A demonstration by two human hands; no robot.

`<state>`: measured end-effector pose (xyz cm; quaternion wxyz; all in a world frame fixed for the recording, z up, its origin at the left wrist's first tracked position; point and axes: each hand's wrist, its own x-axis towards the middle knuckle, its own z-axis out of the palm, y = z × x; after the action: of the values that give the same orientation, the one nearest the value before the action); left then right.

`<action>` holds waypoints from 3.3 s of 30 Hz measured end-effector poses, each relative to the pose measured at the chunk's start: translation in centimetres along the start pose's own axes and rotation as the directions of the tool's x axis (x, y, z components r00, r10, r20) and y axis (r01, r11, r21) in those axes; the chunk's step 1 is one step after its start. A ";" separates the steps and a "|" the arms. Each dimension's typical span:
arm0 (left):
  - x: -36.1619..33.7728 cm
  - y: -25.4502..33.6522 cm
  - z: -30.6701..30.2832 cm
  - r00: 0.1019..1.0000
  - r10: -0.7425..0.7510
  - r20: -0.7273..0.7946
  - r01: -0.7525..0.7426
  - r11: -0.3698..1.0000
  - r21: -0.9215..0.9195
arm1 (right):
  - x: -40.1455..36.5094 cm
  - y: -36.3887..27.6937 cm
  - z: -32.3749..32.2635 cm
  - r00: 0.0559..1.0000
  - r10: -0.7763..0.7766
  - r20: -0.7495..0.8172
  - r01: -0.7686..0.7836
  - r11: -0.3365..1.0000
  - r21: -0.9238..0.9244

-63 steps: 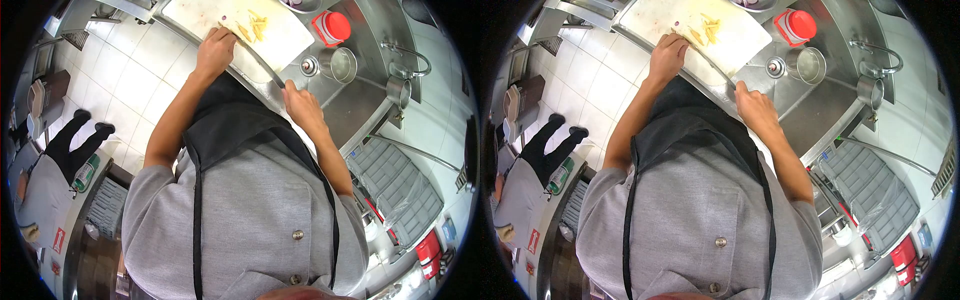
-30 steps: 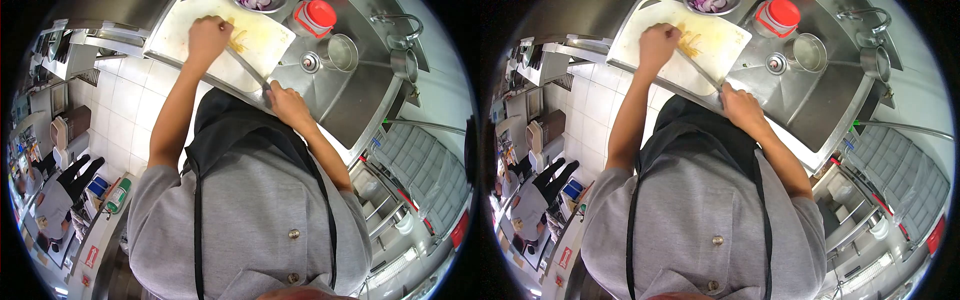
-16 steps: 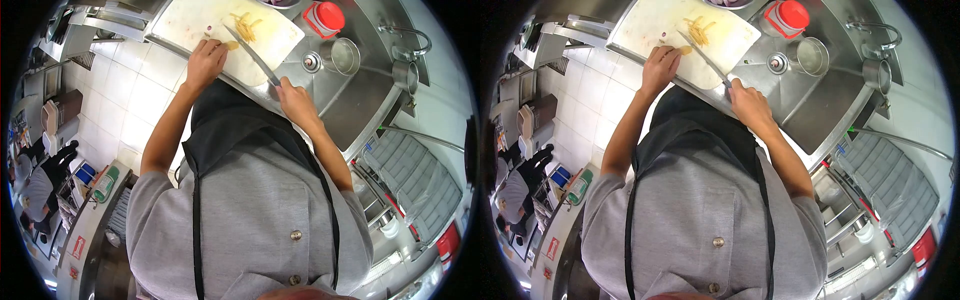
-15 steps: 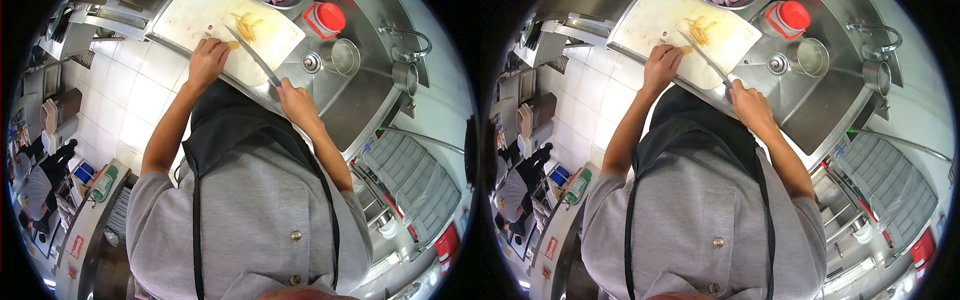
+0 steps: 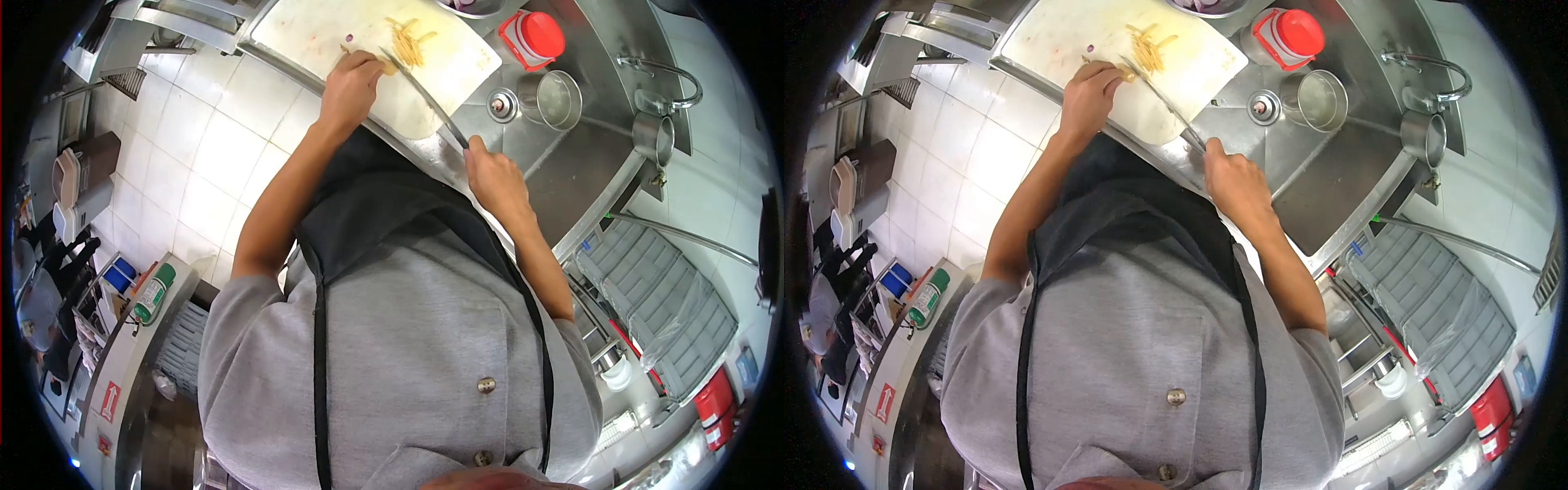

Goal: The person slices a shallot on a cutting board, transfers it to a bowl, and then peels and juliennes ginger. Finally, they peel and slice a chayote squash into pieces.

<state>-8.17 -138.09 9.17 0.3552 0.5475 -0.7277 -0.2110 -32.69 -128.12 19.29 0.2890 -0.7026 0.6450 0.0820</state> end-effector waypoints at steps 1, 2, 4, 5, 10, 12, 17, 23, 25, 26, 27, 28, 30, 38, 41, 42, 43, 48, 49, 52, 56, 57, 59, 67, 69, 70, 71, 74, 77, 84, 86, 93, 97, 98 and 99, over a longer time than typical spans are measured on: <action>0.2 -0.3 0.1 0.999 0.040 -0.016 -0.040 0.998 -0.044 | 0.1 -0.1 -0.1 1.000 0.010 -0.004 -0.010 1.000 -0.014; 0.4 -0.5 0.2 0.999 0.039 -0.019 -0.040 0.998 -0.046 | 0.3 -0.1 -0.2 1.000 0.019 -0.011 -0.020 0.999 -0.028; 0.8 -0.6 0.0 0.999 0.047 0.009 -0.046 0.997 -0.056 | 0.4 -0.3 -0.3 1.000 0.022 -0.008 -0.022 0.999 -0.036; 0.9 -0.6 0.0 0.999 0.044 0.009 -0.043 0.997 -0.058 | 0.4 -0.4 -0.5 1.000 0.021 -0.005 -0.021 0.999 -0.044; 1.7 -0.4 0.2 0.993 0.073 0.094 -0.081 0.992 0.095 | -0.3 -1.5 -2.2 1.000 -0.020 0.008 0.022 0.988 -0.153; 1.6 -0.4 0.3 0.994 0.067 0.084 -0.074 0.993 0.087 | 0.1 -1.3 -1.8 1.000 -0.013 0.028 0.018 0.981 -0.194; 1.3 0.0 0.3 0.999 0.008 0.046 -0.010 0.999 0.046 | 3.5 -0.4 2.2 0.999 -0.049 -0.025 0.047 0.997 -0.059; 0.9 -0.2 0.5 0.999 0.038 0.021 -0.038 0.998 0.048 | 0.9 -0.9 -1.0 0.999 -0.049 0.011 0.050 0.993 -0.109; 1.0 0.0 0.4 0.996 0.086 -0.002 -0.086 0.996 0.021 | 1.0 -0.9 -0.6 0.998 -0.055 0.004 0.055 0.993 -0.100; 1.0 0.1 0.4 0.996 0.084 -0.001 -0.084 0.996 0.018 | 1.2 -0.8 -0.2 0.998 -0.061 -0.006 0.061 0.994 -0.092; 1.1 0.3 0.4 0.998 0.067 -0.002 -0.067 0.997 0.030 | 1.8 -0.6 0.8 0.998 -0.060 -0.002 0.059 0.994 -0.092; 1.0 0.3 0.4 0.999 0.049 -0.002 -0.049 0.998 0.042 | 2.7 -0.5 2.2 0.998 -0.056 -0.029 0.053 0.995 -0.080; 1.0 -0.1 0.6 0.997 0.076 -0.017 -0.075 0.996 0.042 | 3.3 -0.5 3.0 0.997 -0.054 -0.059 0.051 0.997 -0.066; 0.6 0.0 0.3 0.995 0.095 -0.024 -0.094 0.995 0.039 | 1.0 -1.7 -0.8 0.999 -0.035 0.008 0.035 0.996 -0.078; 0.4 0.2 0.2 0.997 0.079 -0.002 -0.079 0.995 0.056 | 2.4 -1.0 1.8 0.998 -0.052 -0.032 0.051 0.998 -0.023; 0.4 0.2 0.3 0.997 0.077 -0.009 -0.077 0.995 0.058 | 2.7 -0.9 2.4 0.998 -0.049 -0.031 0.048 0.999 -0.021; 0.5 0.2 0.3 0.997 0.078 -0.019 -0.077 0.995 0.062 | 3.2 -1.0 2.8 0.997 -0.056 -0.055 0.055 0.998 -0.023; 0.3 0.0 0.2 0.996 0.084 -0.008 -0.083 0.992 0.090 | 2.2 -1.4 0.3 0.999 -0.041 -0.022 0.041 0.999 0.010; 0.3 0.1 0.4 0.996 0.085 -0.021 -0.083 0.993 0.083 | 1.8 -1.2 -0.1 0.999 -0.051 -0.007 0.051 0.999 -0.018; 0.3 0.1 0.5 0.996 0.088 -0.024 -0.086 0.992 0.094 | 1.9 -1.4 0.1 0.998 -0.052 0.024 0.053 0.998 -0.041; 0.2 0.4 0.4 0.995 0.096 -0.038 -0.091 0.988 0.123 | 3.6 -1.2 2.6 0.997 -0.070 -0.027 0.069 0.997 -0.034; 0.0 0.5 0.4 0.996 0.077 -0.034 -0.072 0.990 0.118 | 3.5 -1.3 2.3 0.997 -0.072 -0.036 0.071 0.997 -0.029; -0.4 0.1 0.3 0.998 0.060 -0.029 -0.057 0.991 0.122 | 2.7 -1.3 1.4 0.995 -0.075 -0.058 0.076 0.997 0.003; 3.5 0.1 -3.9 0.982 0.190 -0.007 -0.187 0.974 0.126 | 1.0 0.5 0.9 0.920 -0.041 -0.389 -0.006 0.993 -0.119; 5.3 0.1 -4.0 0.970 0.229 0.081 -0.239 0.960 0.148 | 1.0 0.8 0.9 0.910 -0.066 -0.408 -0.002 0.987 -0.163; 6.2 0.0 -3.8 0.936 0.283 0.209 -0.322 0.927 0.191 | 1.0 0.9 0.7 0.903 -0.091 -0.420 0.023 0.986 -0.165; 7.1 -0.2 -3.6 0.884 0.323 0.337 -0.408 0.886 0.221 | 1.1 0.9 0.6 0.894 -0.116 -0.432 0.047 0.985 -0.167; 8.8 -2.1 -1.9 0.835 0.343 0.430 -0.470 0.852 0.233 | 1.2 0.9 0.7 0.868 -0.143 -0.476 0.046 0.977 -0.210; 9.6 -3.4 -0.4 0.842 0.363 0.400 -0.480 0.841 0.249 | 1.1 0.9 1.0 0.853 -0.166 -0.495 0.067 0.975 -0.213; 10.4 -3.3 -1.5 0.863 0.308 0.400 -0.421 0.876 0.234 | 0.6 1.2 1.4 0.847 -0.136 -0.515 0.041 0.981 -0.192; 9.8 -1.1 -1.8 0.798 0.395 0.456 -0.506 0.849 0.151 | 0.6 1.3 1.3 0.850 -0.134 -0.509 0.045 0.982 -0.184; 10.7 -2.7 0.1 0.902 0.290 0.321 -0.400 0.840 0.366 | 0.0 1.0 1.0 0.857 -0.113 -0.502 0.017 0.981 -0.192; 10.7 -2.6 -3.0 0.893 0.252 0.373 -0.345 0.915 0.209 | -0.8 1.6 1.5 0.865 -0.068 -0.497 -0.004 0.990 -0.142; 10.3 -2.6 -3.3 0.880 0.238 0.410 -0.336 0.924 0.185 | -1.0 1.7 1.6 0.865 -0.047 -0.500 -0.014 0.993 -0.117; 9.7 -2.6 -3.2 0.905 0.244 0.348 -0.330 0.920 0.212 | -1.3 1.9 1.5 0.864 -0.050 -0.501 -0.010 0.993 -0.116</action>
<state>-5.48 -147.83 12.25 0.1852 0.4353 -0.8697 -0.1411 -34.29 -126.25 18.18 0.0710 -0.7218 0.6849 -0.0699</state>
